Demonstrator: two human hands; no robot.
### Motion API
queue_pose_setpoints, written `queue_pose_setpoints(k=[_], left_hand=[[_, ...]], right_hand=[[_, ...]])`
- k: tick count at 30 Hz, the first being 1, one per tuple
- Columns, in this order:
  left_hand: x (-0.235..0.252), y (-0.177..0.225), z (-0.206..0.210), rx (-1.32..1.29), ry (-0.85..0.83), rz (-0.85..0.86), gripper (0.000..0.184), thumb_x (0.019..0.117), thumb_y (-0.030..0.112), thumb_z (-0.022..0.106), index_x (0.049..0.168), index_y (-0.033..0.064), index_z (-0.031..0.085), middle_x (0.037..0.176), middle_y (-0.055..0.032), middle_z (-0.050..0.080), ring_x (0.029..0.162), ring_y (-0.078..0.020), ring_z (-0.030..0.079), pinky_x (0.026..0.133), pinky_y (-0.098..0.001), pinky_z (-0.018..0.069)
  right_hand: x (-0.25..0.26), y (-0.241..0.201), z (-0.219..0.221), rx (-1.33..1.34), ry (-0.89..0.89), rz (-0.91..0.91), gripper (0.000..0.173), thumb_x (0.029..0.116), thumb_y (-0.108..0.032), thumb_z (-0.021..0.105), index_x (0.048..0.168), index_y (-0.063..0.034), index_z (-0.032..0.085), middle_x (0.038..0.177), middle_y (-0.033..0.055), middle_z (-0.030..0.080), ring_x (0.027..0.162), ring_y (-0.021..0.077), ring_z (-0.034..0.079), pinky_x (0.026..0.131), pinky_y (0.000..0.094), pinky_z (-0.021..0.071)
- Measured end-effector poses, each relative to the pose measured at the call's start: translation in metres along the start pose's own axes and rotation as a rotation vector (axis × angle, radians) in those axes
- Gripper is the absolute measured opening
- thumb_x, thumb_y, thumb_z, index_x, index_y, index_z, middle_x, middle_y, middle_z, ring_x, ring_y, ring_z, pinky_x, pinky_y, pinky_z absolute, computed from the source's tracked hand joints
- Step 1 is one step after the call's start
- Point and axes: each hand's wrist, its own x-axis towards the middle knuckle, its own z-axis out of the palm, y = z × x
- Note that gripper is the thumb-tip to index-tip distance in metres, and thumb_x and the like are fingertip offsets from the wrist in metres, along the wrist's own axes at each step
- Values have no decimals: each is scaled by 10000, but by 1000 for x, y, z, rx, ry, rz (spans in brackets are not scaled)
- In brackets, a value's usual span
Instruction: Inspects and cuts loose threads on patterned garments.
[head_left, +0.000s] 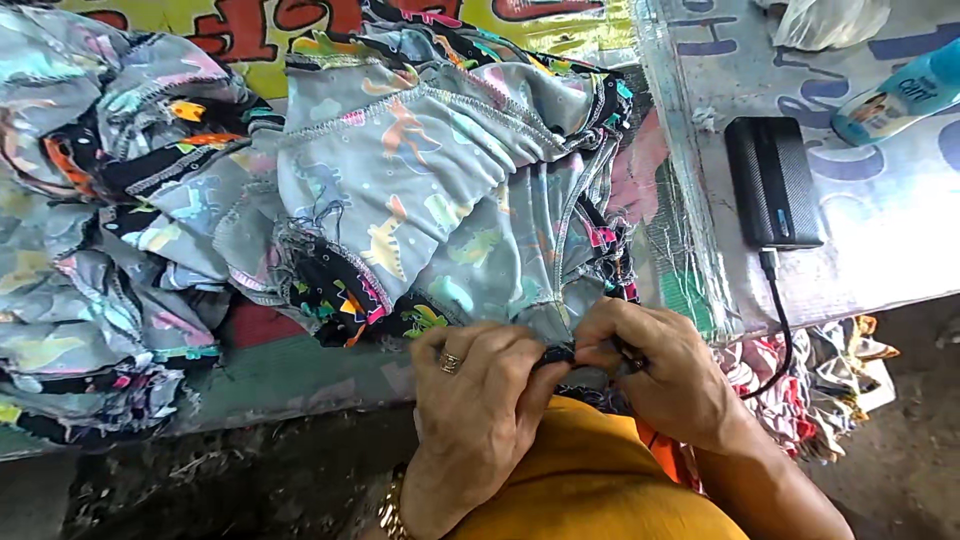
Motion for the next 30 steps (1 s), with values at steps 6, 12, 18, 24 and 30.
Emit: queue_pose_setpoints(k=[6, 12, 18, 24, 30], left_hand=[[2, 5, 11, -55, -31, 43, 150, 1054, 304, 557, 1112, 184, 626, 1005, 17, 682, 1010, -103, 604, 989, -384, 348], [-6, -3, 4, -49, -65, 90, 146, 1033, 239, 579, 1137, 223, 681, 1003, 14, 674, 1018, -127, 602, 1007, -423, 343], [-16, -1, -3, 115, 69, 192, 96, 1015, 223, 587, 1088, 183, 635, 1005, 5, 638, 1024, -147, 589, 1084, -415, 313], [-20, 4, -8, 77, 92, 163, 64, 1007, 220, 592, 1053, 186, 621, 989, 23, 612, 1029, -121, 579, 1117, -399, 296], [-19, 4, -6, 58, 101, 184, 72, 1005, 226, 602, 1054, 183, 633, 968, 22, 621, 1001, -125, 579, 1104, -397, 297]], right_hand=[[-6, -9, 7, -116, 28, -100, 126, 1026, -129, 562, 968, -60, 651, 859, 66, 644, 760, 98, 618, 623, 206, 487], [-14, -16, 4, -236, -2, -109, 120, 1020, -174, 559, 1034, -81, 633, 861, 65, 647, 719, 129, 622, 565, 250, 468], [-18, -18, -10, -313, -2, -58, 288, 1005, -351, 619, 1141, -97, 618, 923, 51, 669, 804, 116, 632, 634, 244, 477], [-18, -15, -8, -425, 23, -113, 199, 1031, -284, 617, 1115, -109, 664, 935, 68, 704, 797, 172, 649, 626, 302, 461], [-16, -14, -5, -424, 62, -174, 173, 1032, -248, 623, 1114, -108, 685, 945, 65, 718, 786, 165, 637, 649, 303, 442]])
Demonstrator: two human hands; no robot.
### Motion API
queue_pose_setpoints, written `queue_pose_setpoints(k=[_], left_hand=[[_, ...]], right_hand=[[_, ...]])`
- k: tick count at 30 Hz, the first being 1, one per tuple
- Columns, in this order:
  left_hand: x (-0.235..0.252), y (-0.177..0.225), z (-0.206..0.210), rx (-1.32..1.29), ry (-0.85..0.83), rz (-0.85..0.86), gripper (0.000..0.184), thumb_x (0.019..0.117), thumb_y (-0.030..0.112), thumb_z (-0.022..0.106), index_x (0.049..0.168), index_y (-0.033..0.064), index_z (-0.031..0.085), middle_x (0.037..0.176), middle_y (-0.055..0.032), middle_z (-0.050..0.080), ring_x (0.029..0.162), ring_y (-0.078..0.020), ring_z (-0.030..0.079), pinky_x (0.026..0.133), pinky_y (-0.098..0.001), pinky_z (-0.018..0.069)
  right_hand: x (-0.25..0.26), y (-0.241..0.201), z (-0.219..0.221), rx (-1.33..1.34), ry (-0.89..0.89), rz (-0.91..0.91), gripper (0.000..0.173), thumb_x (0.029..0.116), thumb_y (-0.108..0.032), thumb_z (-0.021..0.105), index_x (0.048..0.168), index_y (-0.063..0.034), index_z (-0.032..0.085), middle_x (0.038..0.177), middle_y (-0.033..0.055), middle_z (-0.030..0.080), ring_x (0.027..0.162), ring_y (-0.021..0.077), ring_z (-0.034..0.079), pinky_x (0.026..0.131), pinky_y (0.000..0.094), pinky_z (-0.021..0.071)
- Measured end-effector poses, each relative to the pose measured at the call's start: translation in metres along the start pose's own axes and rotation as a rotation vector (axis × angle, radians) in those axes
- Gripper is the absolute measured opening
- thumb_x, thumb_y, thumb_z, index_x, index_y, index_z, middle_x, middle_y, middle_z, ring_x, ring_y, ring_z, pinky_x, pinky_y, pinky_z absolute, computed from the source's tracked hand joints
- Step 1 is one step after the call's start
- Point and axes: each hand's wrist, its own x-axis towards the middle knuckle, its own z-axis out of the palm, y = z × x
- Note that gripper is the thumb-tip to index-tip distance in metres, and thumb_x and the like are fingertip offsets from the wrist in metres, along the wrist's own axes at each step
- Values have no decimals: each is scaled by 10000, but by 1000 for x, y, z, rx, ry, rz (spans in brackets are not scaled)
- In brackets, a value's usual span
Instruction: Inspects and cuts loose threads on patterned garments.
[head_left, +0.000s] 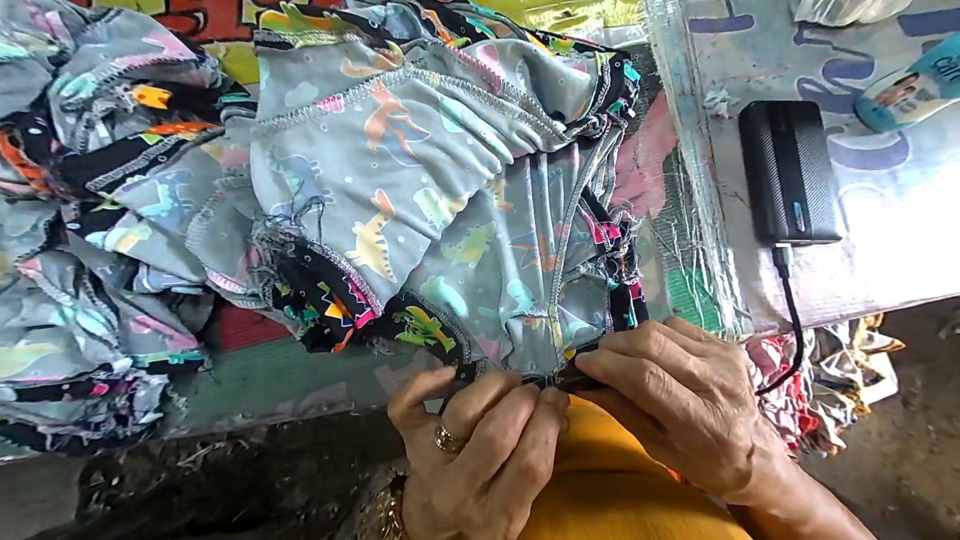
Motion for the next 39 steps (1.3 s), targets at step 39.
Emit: queue_pose_setpoints(k=[39], left_hand=[[-4, -3, 1, -32, 6, -5, 101, 1011, 209, 592, 1099, 178, 629, 1011, 22, 622, 1024, -121, 576, 1098, -398, 309]], right_hand=[[6, 21, 2, 272, -97, 48, 209, 1026, -278, 639, 1111, -100, 708, 957, 26, 722, 861, 77, 668, 712, 232, 518]])
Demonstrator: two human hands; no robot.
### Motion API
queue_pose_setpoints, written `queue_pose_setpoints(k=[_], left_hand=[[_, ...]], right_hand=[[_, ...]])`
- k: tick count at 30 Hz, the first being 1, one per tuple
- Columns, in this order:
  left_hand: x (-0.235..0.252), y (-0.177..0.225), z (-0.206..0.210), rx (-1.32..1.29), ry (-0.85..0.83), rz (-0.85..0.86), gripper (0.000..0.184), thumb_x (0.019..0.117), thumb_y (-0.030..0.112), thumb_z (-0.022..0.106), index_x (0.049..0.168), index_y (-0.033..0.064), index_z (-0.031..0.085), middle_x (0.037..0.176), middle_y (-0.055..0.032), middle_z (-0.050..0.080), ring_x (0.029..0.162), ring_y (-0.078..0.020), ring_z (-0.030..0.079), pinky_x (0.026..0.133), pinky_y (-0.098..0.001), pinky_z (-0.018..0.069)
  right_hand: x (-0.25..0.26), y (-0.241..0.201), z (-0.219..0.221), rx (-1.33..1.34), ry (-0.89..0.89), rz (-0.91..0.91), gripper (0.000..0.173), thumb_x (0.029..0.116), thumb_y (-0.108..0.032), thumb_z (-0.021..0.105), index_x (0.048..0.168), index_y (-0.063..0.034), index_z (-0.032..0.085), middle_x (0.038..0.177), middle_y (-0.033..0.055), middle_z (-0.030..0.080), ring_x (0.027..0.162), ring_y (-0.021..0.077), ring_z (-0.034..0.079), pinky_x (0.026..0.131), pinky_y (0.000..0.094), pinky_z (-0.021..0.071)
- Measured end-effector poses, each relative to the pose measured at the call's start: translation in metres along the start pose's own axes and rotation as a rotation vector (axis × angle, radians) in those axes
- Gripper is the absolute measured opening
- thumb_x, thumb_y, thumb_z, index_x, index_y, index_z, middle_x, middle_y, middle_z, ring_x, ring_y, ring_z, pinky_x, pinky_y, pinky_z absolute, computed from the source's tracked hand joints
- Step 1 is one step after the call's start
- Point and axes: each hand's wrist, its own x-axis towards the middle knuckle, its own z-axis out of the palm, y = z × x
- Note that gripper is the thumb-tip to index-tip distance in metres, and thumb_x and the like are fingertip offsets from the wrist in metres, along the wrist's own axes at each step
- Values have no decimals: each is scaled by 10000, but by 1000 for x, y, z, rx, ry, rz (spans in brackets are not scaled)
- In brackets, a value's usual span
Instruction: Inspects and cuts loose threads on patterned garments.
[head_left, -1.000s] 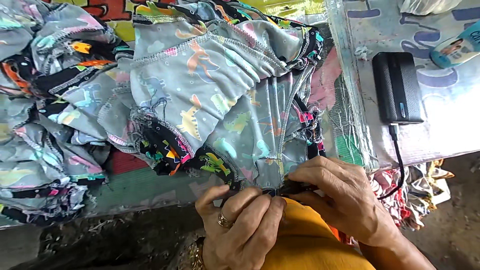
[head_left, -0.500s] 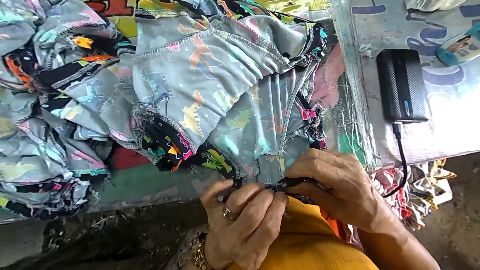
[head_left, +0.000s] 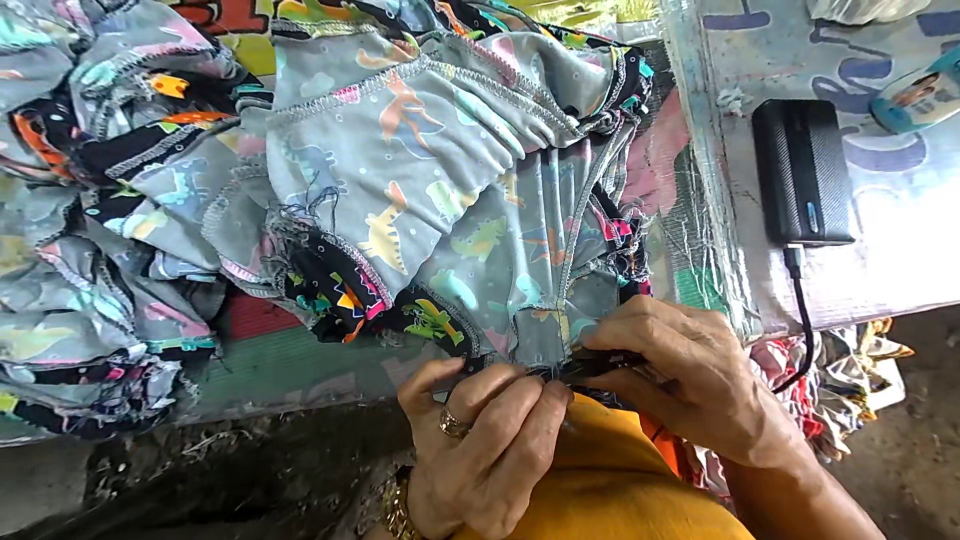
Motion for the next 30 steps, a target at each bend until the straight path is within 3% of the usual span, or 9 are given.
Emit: queue_pose_setpoints(k=[11, 19, 22, 24, 27, 29, 30], left_hand=[[6, 5, 0, 18, 11, 52, 80, 993, 204, 632, 1058, 165, 658, 926, 6, 594, 923, -135, 552, 1066, -395, 314], [6, 6, -1, -33, 5, 69, 70, 1002, 193, 617, 1051, 170, 661, 950, 17, 609, 968, -126, 555, 1085, -389, 293], [3, 10, -11, -119, -9, 51, 85, 1017, 273, 618, 1015, 190, 633, 945, 33, 623, 983, -110, 575, 1102, -374, 307], [2, 8, -24, -170, -27, -9, 226, 1055, 401, 525, 977, 200, 595, 921, 46, 623, 967, -80, 595, 1106, -340, 316], [7, 0, -23, -94, -35, -138, 327, 1049, 490, 501, 1057, 180, 603, 962, 21, 624, 956, -88, 603, 1027, -325, 390], [14, -4, -10, -29, -73, -206, 356, 1008, 506, 593, 1127, 175, 644, 1011, -1, 651, 971, -114, 602, 956, -333, 407], [16, -5, -5, -10, -95, -217, 313, 1005, 468, 621, 1118, 177, 655, 1008, -8, 659, 964, -121, 602, 934, -346, 405]], right_hand=[[2, -16, 8, -172, 93, -45, 166, 1032, -234, 628, 1073, -101, 719, 929, 48, 736, 809, 128, 665, 667, 269, 483], [1, -17, 13, -168, 78, -20, 190, 1050, -245, 590, 1046, -102, 716, 910, 45, 735, 805, 127, 673, 662, 277, 484], [-2, -17, 8, -114, -27, -27, 191, 1053, -245, 585, 1037, -105, 714, 895, 46, 729, 775, 144, 674, 631, 301, 488], [-5, -15, -6, 48, -196, -52, 214, 1046, -279, 584, 1064, -98, 697, 878, 46, 684, 752, 140, 646, 605, 288, 487], [-6, -12, -18, 311, -207, -45, 297, 1011, -323, 653, 1144, -58, 661, 937, 54, 659, 822, 63, 621, 695, 187, 510], [-2, -13, -14, 189, -99, 16, 365, 989, -378, 682, 1180, -68, 655, 926, 33, 656, 794, 20, 599, 682, 149, 495], [1, -12, -7, 48, -55, 51, 349, 988, -381, 677, 1167, -81, 677, 890, 26, 656, 737, 39, 585, 633, 178, 473]])
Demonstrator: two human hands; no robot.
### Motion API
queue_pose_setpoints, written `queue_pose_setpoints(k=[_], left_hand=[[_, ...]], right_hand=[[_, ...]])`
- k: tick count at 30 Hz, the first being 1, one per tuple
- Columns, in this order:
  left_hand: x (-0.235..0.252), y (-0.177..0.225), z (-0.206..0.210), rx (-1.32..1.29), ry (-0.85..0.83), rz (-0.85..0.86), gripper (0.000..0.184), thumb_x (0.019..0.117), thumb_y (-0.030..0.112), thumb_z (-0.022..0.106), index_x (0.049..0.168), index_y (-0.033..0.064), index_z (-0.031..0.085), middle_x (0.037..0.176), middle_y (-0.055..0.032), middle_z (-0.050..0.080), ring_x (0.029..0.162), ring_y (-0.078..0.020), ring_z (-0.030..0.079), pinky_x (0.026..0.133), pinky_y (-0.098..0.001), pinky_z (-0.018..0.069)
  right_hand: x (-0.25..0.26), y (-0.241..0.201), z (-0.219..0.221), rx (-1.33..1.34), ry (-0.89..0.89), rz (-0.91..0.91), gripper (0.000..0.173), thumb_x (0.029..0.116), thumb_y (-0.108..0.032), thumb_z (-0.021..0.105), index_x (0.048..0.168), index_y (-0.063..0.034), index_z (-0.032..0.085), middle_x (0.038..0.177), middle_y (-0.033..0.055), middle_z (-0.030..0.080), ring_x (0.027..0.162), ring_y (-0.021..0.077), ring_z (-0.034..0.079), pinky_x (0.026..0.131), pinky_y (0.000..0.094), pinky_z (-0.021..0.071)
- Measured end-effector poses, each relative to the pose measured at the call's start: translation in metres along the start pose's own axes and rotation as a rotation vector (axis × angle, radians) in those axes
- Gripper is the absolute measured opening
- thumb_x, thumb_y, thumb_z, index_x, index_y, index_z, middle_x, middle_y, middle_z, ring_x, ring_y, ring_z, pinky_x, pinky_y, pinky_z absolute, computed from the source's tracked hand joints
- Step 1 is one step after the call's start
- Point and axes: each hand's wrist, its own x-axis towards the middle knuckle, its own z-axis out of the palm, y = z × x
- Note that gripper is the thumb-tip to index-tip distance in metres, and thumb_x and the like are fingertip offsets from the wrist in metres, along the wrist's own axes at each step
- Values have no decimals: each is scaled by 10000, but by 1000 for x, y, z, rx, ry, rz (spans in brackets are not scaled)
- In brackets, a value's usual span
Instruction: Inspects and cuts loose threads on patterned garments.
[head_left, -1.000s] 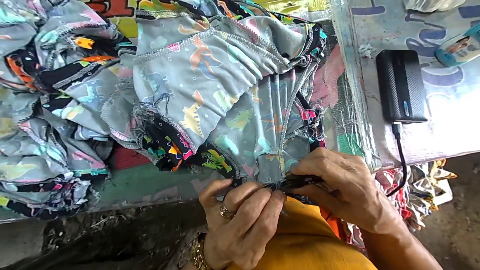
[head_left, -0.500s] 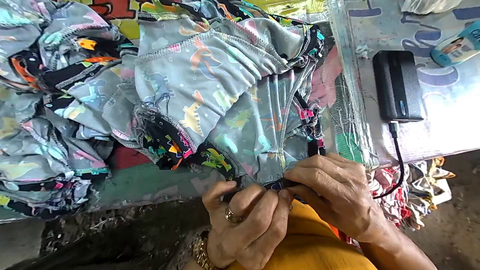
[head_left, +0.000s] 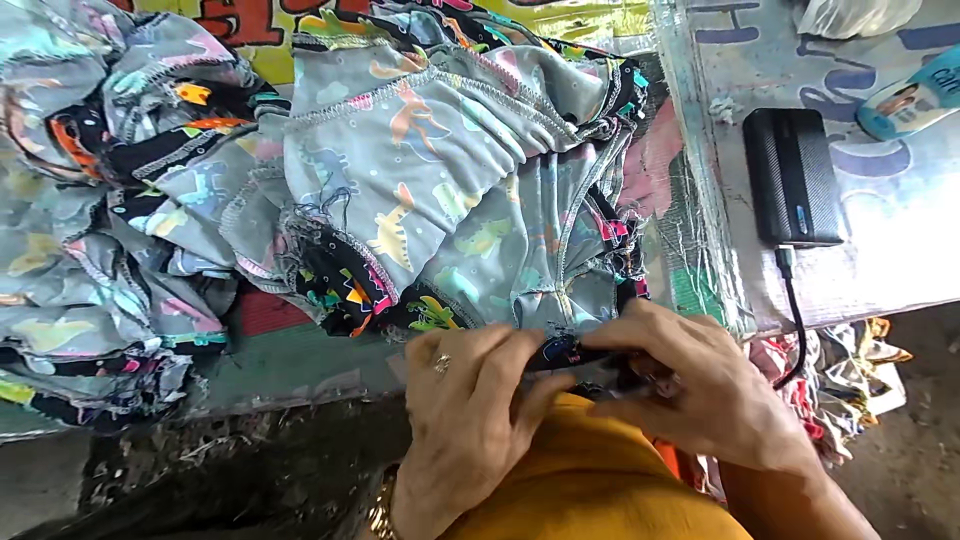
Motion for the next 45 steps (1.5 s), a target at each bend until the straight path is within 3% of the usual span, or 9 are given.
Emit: queue_pose_setpoints(k=[3, 10, 19, 23, 28, 32, 35, 40, 45], left_hand=[[-3, -3, 2, -34, 62, 43, 96, 1014, 284, 641, 1034, 191, 654, 950, 11, 645, 924, -109, 606, 948, -358, 419], [-9, -12, -19, -248, 179, 38, 163, 1076, 315, 503, 1023, 203, 608, 982, 95, 667, 977, -23, 641, 977, -288, 470], [17, 9, 7, 65, -25, 25, 259, 1005, 303, 642, 1187, 119, 659, 1063, -68, 691, 1018, -175, 618, 931, -353, 428], [21, 10, 4, -398, 76, -112, 154, 1036, 157, 563, 1092, 85, 687, 1058, 20, 720, 1015, -29, 668, 874, -184, 562], [27, 12, 1, -963, 110, -359, 168, 1019, 185, 631, 1126, 109, 737, 1065, 14, 739, 957, -85, 708, 865, -248, 601], [26, 16, 4, -1076, 117, -390, 154, 1003, 154, 654, 1106, 91, 749, 1075, -21, 733, 979, -107, 705, 874, -268, 603], [24, 18, 7, -1169, 137, -448, 154, 1004, 143, 644, 1097, 71, 745, 1059, -42, 736, 957, -109, 709, 858, -273, 604], [21, 17, 8, -1197, 81, -427, 211, 986, 177, 677, 1184, 104, 685, 1116, -8, 708, 1014, -92, 683, 912, -266, 578], [22, 16, 12, -1216, 162, -513, 101, 964, 100, 687, 1062, 114, 707, 1036, -13, 702, 938, -91, 694, 844, -261, 604]], right_hand=[[3, 5, 17, -313, 68, 20, 130, 970, -178, 610, 1015, -98, 702, 784, 49, 634, 629, 165, 600, 502, 311, 441], [-3, 8, 20, -318, 115, -35, 141, 988, -120, 545, 902, -87, 652, 716, 55, 597, 600, 176, 566, 496, 309, 397], [-7, 8, 23, -319, 222, -105, 128, 1011, -142, 560, 974, -75, 662, 760, 74, 646, 648, 178, 598, 559, 290, 448], [-8, 8, 21, -279, 238, -151, 133, 1024, -131, 546, 991, -67, 659, 761, 80, 631, 647, 177, 580, 565, 289, 429], [7, 3, 24, 79, 335, -78, 225, 1029, -245, 636, 1058, -23, 647, 859, 51, 644, 747, 16, 593, 668, 125, 486], [29, -4, 33, 107, 410, -103, 263, 974, -246, 721, 1095, -22, 656, 903, 46, 634, 777, 16, 585, 679, 126, 486], [39, -4, 37, 72, 433, -142, 80, 963, -102, 690, 962, -24, 668, 885, 60, 671, 803, 46, 635, 694, 141, 512], [45, -3, 37, 68, 375, -120, 93, 985, -110, 635, 941, -31, 616, 795, 37, 627, 707, 28, 586, 632, 134, 478], [37, -10, 30, 196, 288, -103, 131, 1034, -133, 581, 972, -20, 608, 835, 43, 626, 766, 21, 593, 678, 131, 487]])
